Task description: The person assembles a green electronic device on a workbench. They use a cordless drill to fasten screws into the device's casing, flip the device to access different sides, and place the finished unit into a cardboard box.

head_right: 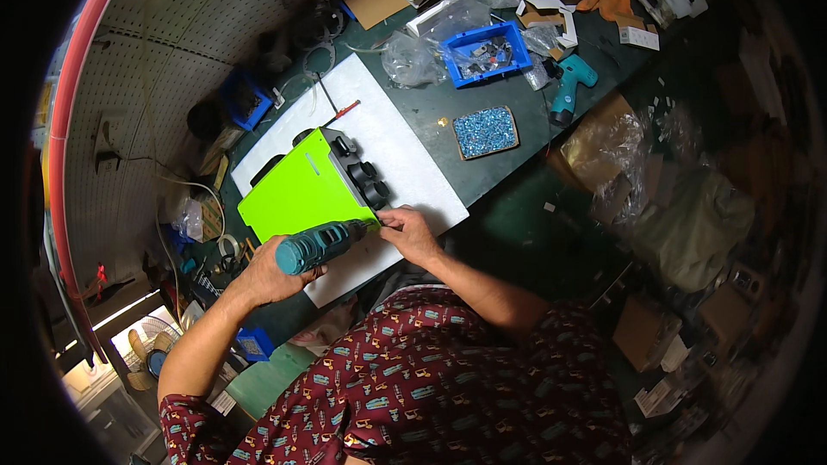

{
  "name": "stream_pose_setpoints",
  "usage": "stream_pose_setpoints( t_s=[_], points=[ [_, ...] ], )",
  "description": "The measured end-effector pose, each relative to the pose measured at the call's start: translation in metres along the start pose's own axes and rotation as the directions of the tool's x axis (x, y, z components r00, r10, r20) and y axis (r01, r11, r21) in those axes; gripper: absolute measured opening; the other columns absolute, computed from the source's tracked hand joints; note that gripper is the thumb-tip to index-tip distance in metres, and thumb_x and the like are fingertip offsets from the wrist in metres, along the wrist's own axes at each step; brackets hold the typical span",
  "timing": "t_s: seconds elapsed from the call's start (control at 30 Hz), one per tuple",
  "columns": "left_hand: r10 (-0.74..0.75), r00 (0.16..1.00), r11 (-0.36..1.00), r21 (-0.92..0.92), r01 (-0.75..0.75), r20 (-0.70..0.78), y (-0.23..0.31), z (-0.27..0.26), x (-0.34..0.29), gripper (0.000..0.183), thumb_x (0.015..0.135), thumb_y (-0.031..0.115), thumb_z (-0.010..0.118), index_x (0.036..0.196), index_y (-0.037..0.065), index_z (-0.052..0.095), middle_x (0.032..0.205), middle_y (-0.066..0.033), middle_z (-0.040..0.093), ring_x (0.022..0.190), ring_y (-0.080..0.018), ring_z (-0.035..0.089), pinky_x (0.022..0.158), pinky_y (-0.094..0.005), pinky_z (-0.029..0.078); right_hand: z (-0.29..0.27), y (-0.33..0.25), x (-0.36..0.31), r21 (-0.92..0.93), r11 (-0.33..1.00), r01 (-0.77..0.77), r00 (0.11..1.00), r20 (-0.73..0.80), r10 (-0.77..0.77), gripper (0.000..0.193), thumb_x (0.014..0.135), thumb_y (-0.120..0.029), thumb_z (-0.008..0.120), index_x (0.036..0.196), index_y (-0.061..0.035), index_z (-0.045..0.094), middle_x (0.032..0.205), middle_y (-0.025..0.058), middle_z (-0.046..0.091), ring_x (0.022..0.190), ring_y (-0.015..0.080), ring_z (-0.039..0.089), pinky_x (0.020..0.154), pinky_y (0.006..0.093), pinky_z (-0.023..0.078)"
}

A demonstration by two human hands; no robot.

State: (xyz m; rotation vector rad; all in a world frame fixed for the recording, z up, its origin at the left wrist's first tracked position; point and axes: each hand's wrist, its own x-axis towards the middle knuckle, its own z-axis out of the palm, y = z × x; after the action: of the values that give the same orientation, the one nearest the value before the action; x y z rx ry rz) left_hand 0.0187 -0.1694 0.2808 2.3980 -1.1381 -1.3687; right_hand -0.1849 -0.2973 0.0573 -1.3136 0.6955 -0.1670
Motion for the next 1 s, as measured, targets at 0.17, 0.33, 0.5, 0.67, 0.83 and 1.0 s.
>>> stream_pose_setpoints(
  t_s=[0.17,0.33,0.5,0.67,0.83,1.0],
  points=[
    [0.025,0.999,0.987,0.158,-0.018,-0.04,0.016,0.002,0.004,0.049,0.081,0.024,0.086,0.122,0.007,0.067,0.113,-0.0185,0.073,0.108,-0.0356,0.071,0.094,-0.0443,0.056,0.0,0.007,0.002,-0.003,0.997,0.073,0.997,-0.005,-0.073,0.031,0.085,-0.005,0.078,0.116,-0.0032,0.077,0.089,0.0071,0.066,0.081,0.0171,0.06,0.076,0.0319,0.051],
    [-0.083,0.995,0.971,0.228,0.068,0.053,0.031,0.005,0.001,0.053,0.08,0.025,0.085,0.126,0.007,0.065,0.116,-0.0195,0.072,0.111,-0.0385,0.069,0.096,-0.0474,0.055,0.009,0.019,0.004,0.059,0.994,0.089,0.995,-0.056,-0.086,0.031,0.083,0.0,0.079,0.114,-0.0029,0.077,0.088,0.0071,0.066,0.081,0.0169,0.063,0.075,0.0304,0.052],
    [-0.008,0.999,0.975,0.221,0.016,-0.039,0.029,0.013,0.002,0.052,0.08,0.024,0.085,0.125,0.007,0.065,0.115,-0.0188,0.072,0.11,-0.0383,0.069,0.096,-0.0471,0.055,0.015,0.036,0.009,0.122,0.992,0.029,0.998,-0.065,-0.021,0.032,0.082,0.003,0.078,0.113,-0.0023,0.077,0.089,0.0082,0.066,0.082,0.0169,0.067,0.074,0.0288,0.055],
    [-0.058,0.994,0.984,0.162,0.073,-0.096,0.015,0.028,-0.003,0.049,0.08,0.024,0.085,0.123,0.008,0.067,0.112,-0.0175,0.074,0.108,-0.0371,0.07,0.095,-0.0457,0.055,0.019,0.042,0.01,0.228,0.971,0.065,0.997,-0.06,-0.053,0.032,0.081,0.005,0.078,0.113,-0.0013,0.077,0.096,0.0094,0.067,0.082,0.0172,0.068,0.075,0.0281,0.056],
    [-0.058,0.989,0.963,0.254,0.092,-0.139,0.021,0.037,-0.007,0.043,0.08,0.026,0.084,0.117,0.009,0.071,0.109,-0.0159,0.075,0.105,-0.0349,0.071,0.093,-0.0447,0.056,0.005,0.025,0.008,0.071,0.995,0.072,0.997,0.001,-0.072,0.024,0.086,-0.001,0.075,0.109,-0.0004,0.077,0.1,0.0124,0.071,0.089,0.0212,0.069,0.079,0.0332,0.057],
    [-0.149,0.985,0.989,0.007,0.15,-0.09,0.048,0.044,-0.009,0.047,0.084,0.025,0.08,0.127,0.01,0.07,0.114,-0.018,0.075,0.108,-0.0339,0.071,0.096,-0.0417,0.055,-0.054,0.002,0.022,-0.177,0.96,0.219,0.963,-0.117,-0.241,0.016,0.088,-0.007,0.074,0.104,-0.0026,0.078,0.092,0.0151,0.074,0.09,0.0254,0.072,0.078,0.036,0.057]
  ],
)
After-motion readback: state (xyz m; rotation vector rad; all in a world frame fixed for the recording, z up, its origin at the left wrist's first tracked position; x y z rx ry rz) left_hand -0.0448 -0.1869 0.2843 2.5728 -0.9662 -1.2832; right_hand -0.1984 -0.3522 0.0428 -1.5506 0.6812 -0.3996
